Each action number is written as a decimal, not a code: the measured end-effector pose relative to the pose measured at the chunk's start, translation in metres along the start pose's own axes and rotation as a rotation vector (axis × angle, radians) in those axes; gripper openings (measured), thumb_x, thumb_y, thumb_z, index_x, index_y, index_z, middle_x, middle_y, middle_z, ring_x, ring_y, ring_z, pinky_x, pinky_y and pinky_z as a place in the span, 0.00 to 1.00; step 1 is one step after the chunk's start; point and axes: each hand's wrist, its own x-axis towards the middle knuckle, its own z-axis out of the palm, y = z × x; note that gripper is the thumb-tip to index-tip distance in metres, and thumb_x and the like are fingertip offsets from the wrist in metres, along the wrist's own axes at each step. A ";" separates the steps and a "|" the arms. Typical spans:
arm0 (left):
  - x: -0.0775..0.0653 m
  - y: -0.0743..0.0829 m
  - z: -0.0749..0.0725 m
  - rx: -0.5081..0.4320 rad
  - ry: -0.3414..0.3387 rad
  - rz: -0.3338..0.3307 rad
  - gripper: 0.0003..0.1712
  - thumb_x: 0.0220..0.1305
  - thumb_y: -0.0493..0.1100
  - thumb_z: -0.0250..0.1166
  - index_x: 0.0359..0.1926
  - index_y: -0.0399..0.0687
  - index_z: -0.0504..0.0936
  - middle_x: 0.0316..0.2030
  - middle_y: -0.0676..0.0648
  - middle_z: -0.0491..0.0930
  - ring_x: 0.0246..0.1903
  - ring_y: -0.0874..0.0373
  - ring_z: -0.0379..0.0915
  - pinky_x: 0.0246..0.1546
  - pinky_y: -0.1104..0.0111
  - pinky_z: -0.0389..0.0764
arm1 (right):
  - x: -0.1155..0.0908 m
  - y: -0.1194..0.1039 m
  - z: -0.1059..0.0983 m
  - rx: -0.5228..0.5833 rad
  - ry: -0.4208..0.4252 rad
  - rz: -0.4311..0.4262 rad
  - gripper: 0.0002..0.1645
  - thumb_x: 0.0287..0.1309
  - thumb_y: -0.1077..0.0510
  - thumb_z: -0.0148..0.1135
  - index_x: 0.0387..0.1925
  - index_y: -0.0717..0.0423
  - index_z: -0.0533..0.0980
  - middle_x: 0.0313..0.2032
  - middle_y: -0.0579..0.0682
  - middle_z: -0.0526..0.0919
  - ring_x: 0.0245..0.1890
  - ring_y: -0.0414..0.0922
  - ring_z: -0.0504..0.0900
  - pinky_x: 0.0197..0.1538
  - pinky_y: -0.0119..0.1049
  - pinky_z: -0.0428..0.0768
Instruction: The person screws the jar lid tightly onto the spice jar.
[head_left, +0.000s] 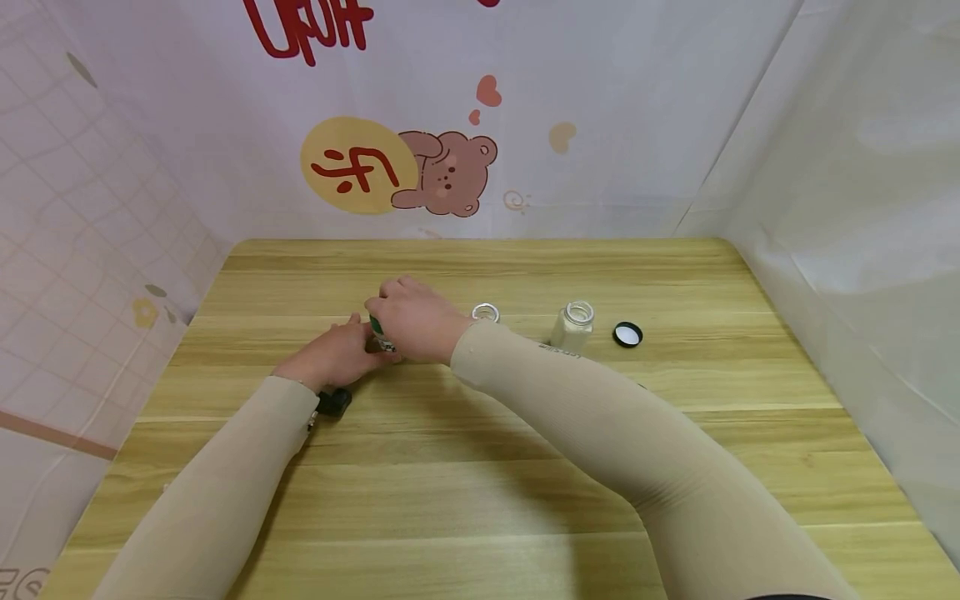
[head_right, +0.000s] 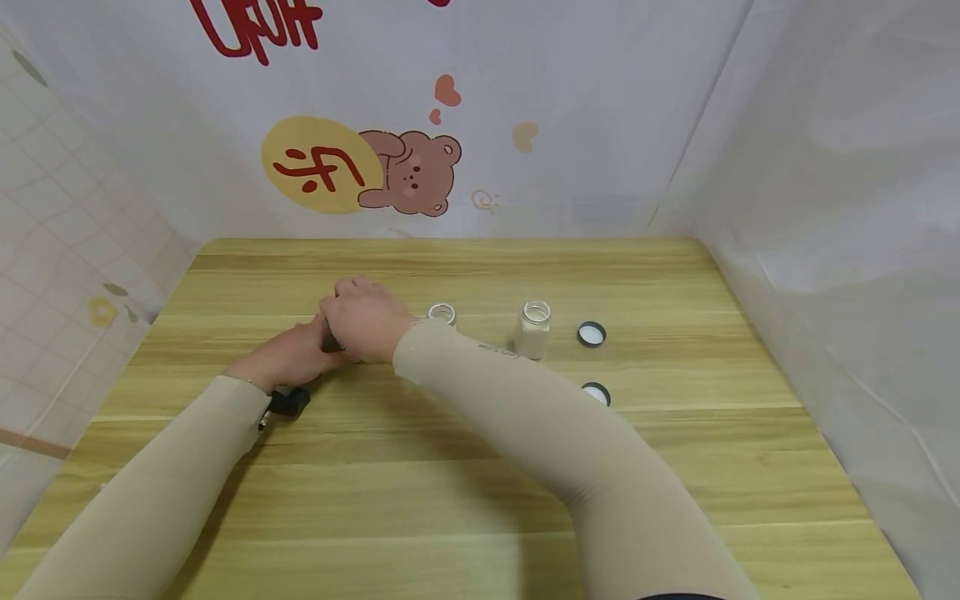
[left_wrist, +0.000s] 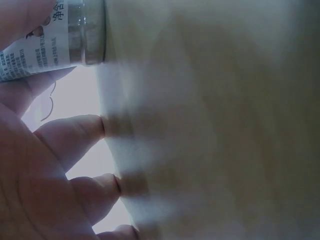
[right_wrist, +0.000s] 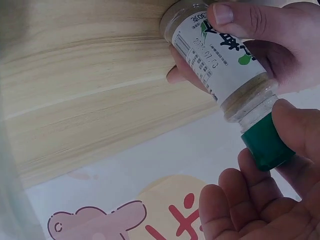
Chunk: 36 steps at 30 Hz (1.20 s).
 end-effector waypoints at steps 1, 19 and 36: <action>0.000 0.000 0.000 -0.002 0.000 0.005 0.48 0.67 0.80 0.56 0.73 0.52 0.75 0.79 0.27 0.56 0.80 0.25 0.39 0.78 0.31 0.48 | 0.000 0.000 0.000 -0.006 -0.002 -0.004 0.30 0.66 0.49 0.73 0.65 0.53 0.77 0.58 0.50 0.81 0.60 0.47 0.76 0.71 0.39 0.71; -0.002 0.001 -0.001 0.004 0.007 0.047 0.43 0.73 0.71 0.58 0.79 0.56 0.68 0.77 0.39 0.68 0.82 0.27 0.35 0.77 0.29 0.40 | -0.001 -0.001 0.003 0.052 -0.018 0.050 0.31 0.68 0.45 0.71 0.64 0.57 0.76 0.54 0.49 0.82 0.54 0.45 0.77 0.68 0.38 0.74; -0.002 -0.001 0.002 0.016 0.033 0.060 0.43 0.73 0.68 0.61 0.80 0.55 0.66 0.77 0.41 0.67 0.81 0.25 0.38 0.76 0.27 0.40 | -0.001 0.000 0.006 0.187 -0.037 0.132 0.23 0.76 0.46 0.60 0.65 0.51 0.75 0.55 0.48 0.79 0.54 0.46 0.74 0.64 0.39 0.78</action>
